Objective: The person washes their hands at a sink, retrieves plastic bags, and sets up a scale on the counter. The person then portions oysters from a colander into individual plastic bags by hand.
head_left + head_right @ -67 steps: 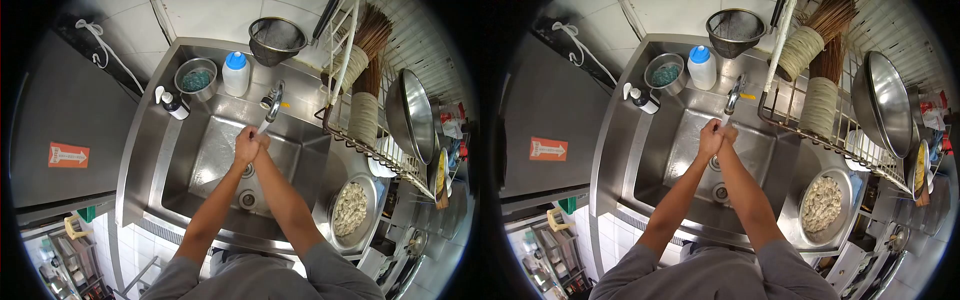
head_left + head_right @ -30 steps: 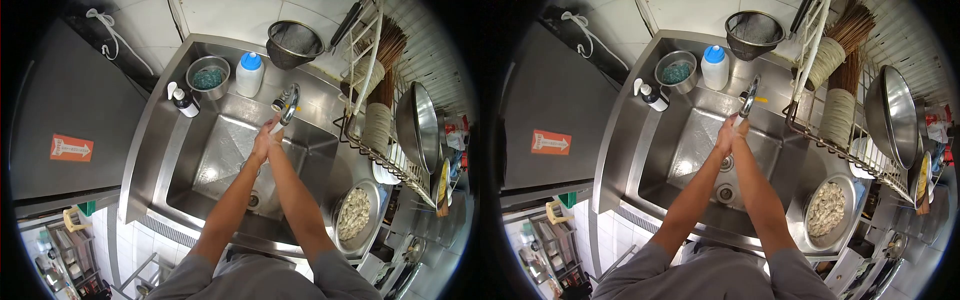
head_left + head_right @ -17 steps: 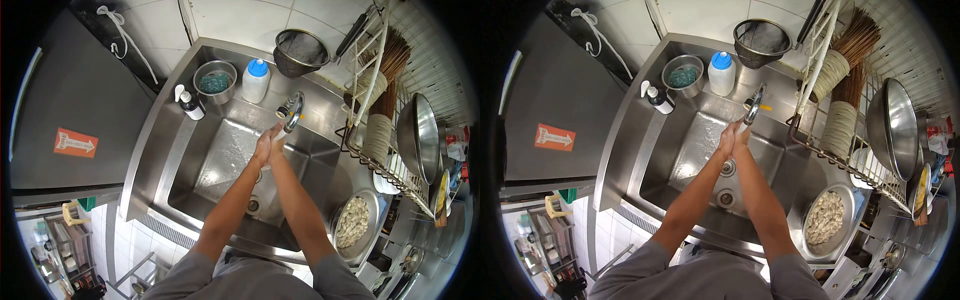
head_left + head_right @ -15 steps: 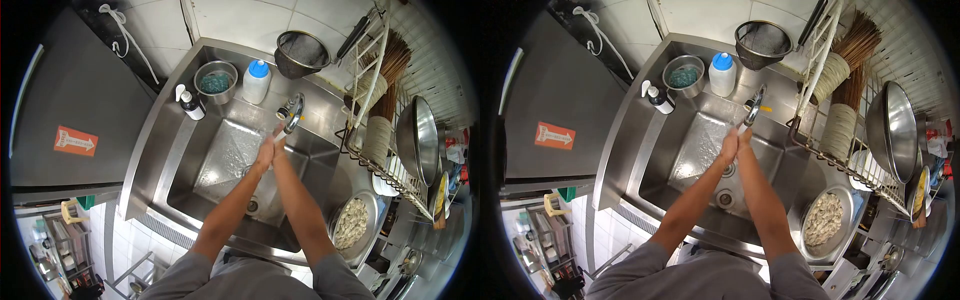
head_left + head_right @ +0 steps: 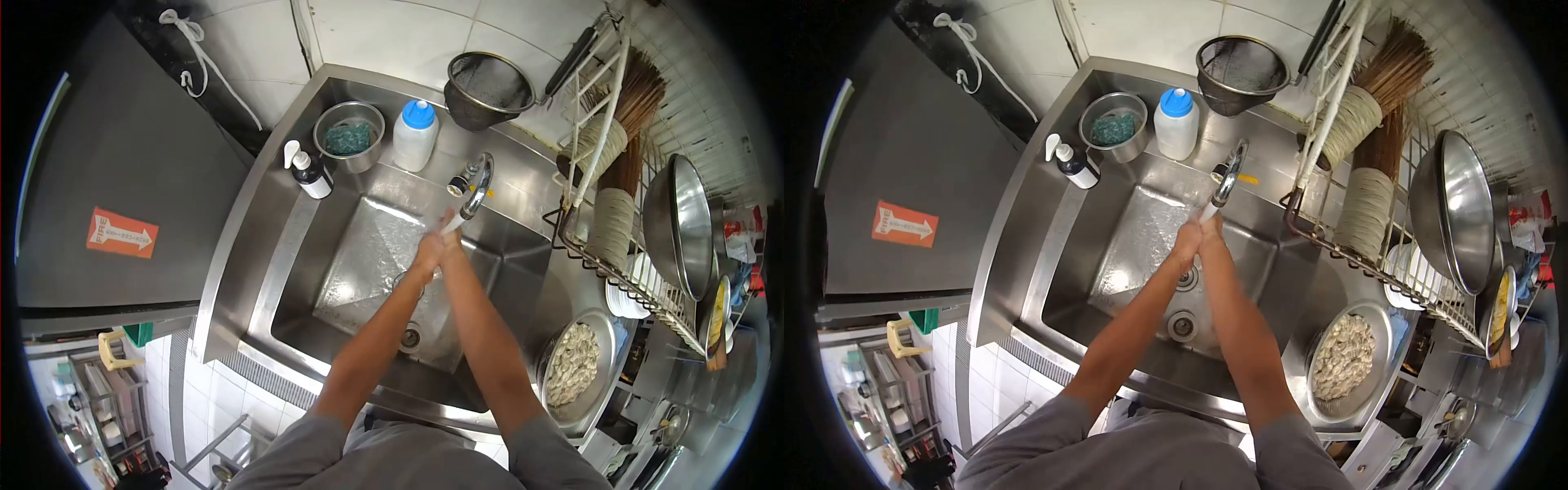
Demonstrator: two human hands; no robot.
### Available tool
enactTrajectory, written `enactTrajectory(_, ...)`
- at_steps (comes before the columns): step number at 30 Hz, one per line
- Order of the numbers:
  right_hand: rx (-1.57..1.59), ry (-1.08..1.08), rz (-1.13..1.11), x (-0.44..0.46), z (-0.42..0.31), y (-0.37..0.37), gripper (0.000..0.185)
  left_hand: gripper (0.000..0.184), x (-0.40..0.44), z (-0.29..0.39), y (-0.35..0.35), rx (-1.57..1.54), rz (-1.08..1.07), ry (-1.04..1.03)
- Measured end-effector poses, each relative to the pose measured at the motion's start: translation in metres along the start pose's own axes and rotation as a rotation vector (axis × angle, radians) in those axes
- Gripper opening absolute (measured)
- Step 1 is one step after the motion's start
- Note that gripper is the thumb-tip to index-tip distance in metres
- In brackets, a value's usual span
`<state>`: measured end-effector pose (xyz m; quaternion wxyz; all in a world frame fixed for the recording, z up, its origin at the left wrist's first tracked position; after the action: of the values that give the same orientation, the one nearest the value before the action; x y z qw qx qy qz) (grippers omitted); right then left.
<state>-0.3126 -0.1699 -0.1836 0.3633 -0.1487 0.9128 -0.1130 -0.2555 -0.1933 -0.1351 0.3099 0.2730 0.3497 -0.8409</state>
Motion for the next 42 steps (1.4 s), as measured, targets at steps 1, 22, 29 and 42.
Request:
enactTrajectory(1,0.02,0.006,-0.016,0.005,0.0,0.004,0.056,0.048,-0.003,-0.001,-0.003,0.267,0.069,-0.066)
enactTrajectory(22,-1.702,1.063,0.043,-0.077,-0.133,-0.014,0.051,0.03,0.022,-0.013,0.022,0.593,0.415,-0.182)
enactTrajectory(29,-1.634,0.726,0.055,-0.065,-0.086,0.038,0.063,0.022,-0.003,-0.051,0.076,0.397,0.293,-0.221)
enactTrajectory(42,-1.631,0.896,-0.323,-0.099,-0.014,0.092,0.043,0.061,-0.136,-0.074,0.081,1.541,0.504,-0.383)
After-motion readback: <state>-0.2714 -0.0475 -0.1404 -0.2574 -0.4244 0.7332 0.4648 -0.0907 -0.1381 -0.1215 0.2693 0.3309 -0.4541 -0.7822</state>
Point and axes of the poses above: each hand's wrist, its own x-axis towards the middle knuckle, its own y-axis out of the back of the hand, z = x × y, the point moved 6 cm from there along x, towards the middle knuckle, and after that the axes turned 10 degrees about y, right-handed, at the moved point
